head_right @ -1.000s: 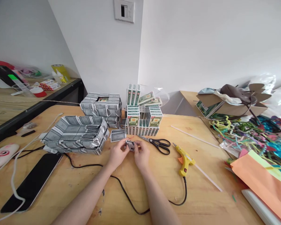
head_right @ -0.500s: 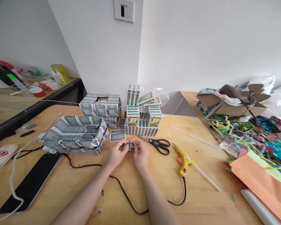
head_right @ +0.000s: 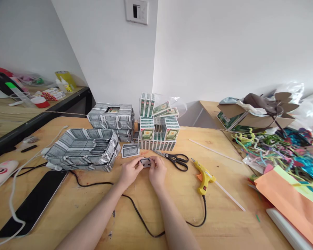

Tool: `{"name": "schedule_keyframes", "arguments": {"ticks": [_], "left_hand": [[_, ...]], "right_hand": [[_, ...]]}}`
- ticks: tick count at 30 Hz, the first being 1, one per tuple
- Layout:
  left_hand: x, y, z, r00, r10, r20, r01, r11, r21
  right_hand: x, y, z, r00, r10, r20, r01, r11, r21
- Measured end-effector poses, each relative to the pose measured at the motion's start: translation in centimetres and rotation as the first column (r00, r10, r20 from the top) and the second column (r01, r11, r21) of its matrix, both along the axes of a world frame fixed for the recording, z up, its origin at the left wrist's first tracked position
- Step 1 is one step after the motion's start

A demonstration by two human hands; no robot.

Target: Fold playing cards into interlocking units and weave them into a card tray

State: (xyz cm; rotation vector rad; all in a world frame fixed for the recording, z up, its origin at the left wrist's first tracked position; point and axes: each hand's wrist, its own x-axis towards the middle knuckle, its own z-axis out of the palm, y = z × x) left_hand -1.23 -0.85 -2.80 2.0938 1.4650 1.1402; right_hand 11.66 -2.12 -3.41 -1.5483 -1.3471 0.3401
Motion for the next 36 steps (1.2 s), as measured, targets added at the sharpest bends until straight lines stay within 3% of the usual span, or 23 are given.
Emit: {"name": "schedule_keyframes", "arguments": {"ticks": [4,8,12,16,23,27,32,36], "left_hand": [[-0.1,0.0,0.1,0.999,-0.019,0.043,0.02,1.0,-0.019],[-0.2,0.1,0.4,0.971,-0.077,0.228,0.09,0.995,-0.047],[-0.2,0.3,0.3,0.929,-0.054,0.367,0.113,0.984,-0.141],[-0.2,0.7,-0.1,0.94,-0.012,0.342,0.066,0.987,-0.148],[-0.3,0.8,0.1,0.966,-0.009,0.26,0.029,0.997,-0.074],[-0.4,1.0,-0.1,0.967,0.006,0.254,0.013,0.997,-0.073],[-0.4,1.3,-0.3,0.954,0.091,0.285,-0.057,0.991,-0.125],[-0.4,1.3,-0.1,0.931,0.099,0.351,-0.047,0.987,-0.153]], "right_hand": [[0.0,0.0,0.1,0.999,-0.006,-0.052,0.004,0.999,-0.034],[0.0,0.0,0.4,0.987,0.02,-0.161,-0.029,0.998,-0.054],[0.1,0.3,0.4,0.957,0.012,-0.288,-0.026,0.999,-0.045],[0.0,0.6,0.1,0.92,0.075,-0.384,-0.105,0.993,-0.057],[-0.7,0.3,-0.1,0.946,0.148,-0.287,-0.169,0.985,-0.048],[-0.6,0.3,0.0,0.936,0.165,-0.311,-0.21,0.971,-0.116],[-0.6,0.4,0.6,0.83,0.225,-0.51,-0.348,0.924,-0.159],[-0.8,0.4,1.1,0.633,0.276,-0.724,-0.493,0.864,-0.101]]}}
